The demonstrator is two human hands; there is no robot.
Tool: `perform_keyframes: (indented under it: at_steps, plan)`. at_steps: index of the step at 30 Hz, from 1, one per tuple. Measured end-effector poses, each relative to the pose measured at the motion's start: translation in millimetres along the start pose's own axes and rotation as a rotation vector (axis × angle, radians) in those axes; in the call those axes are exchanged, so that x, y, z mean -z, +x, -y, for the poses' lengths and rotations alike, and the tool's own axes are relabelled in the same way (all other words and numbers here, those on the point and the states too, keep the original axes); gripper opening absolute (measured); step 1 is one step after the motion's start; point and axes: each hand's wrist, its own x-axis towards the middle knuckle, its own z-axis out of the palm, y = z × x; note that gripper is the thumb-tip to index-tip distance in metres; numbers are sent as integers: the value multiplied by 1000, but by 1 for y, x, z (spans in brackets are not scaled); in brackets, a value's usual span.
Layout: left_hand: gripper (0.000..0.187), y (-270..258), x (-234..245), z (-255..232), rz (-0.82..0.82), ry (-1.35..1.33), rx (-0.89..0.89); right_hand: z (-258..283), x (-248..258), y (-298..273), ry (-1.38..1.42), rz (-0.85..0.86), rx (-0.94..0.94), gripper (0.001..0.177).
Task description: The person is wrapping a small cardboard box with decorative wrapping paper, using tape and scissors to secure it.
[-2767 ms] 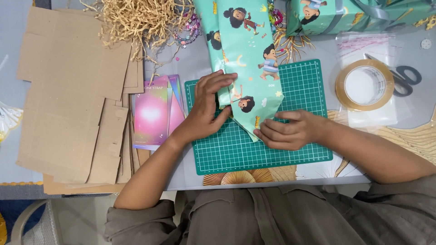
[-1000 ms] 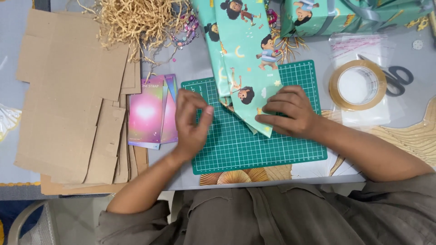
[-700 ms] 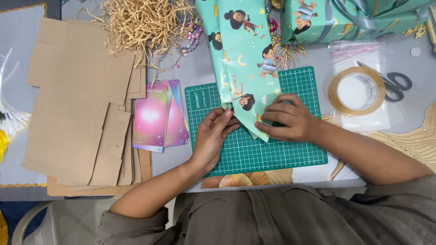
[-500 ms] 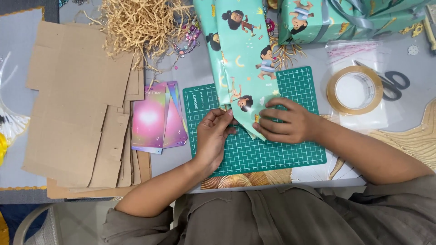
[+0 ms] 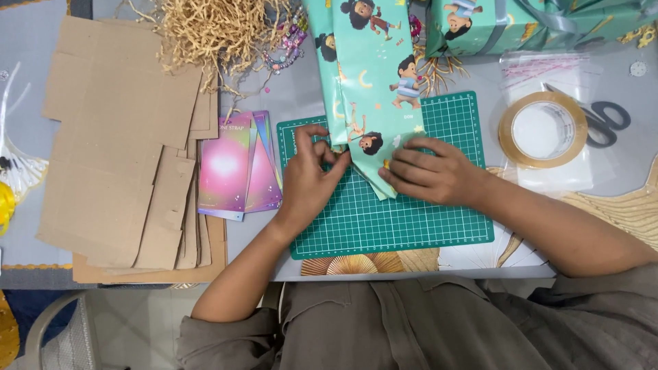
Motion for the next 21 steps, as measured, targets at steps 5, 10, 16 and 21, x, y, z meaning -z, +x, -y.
perform_keyframes:
  at_steps: [5,10,16,21]
  plan:
    - [73,15,13,9,-109,421,-441,-2,1,-3,-14,56,21,9]
    - [83,35,20,-8,123,515,-614,-5,-1,-12,-108,123,113,9]
    - [67,37,13,12,32,572,-658,-7,6,9,-154,84,220,6]
    - [51,41,5,29,-49,531,-767,1,-1,7,-145,48,160,1]
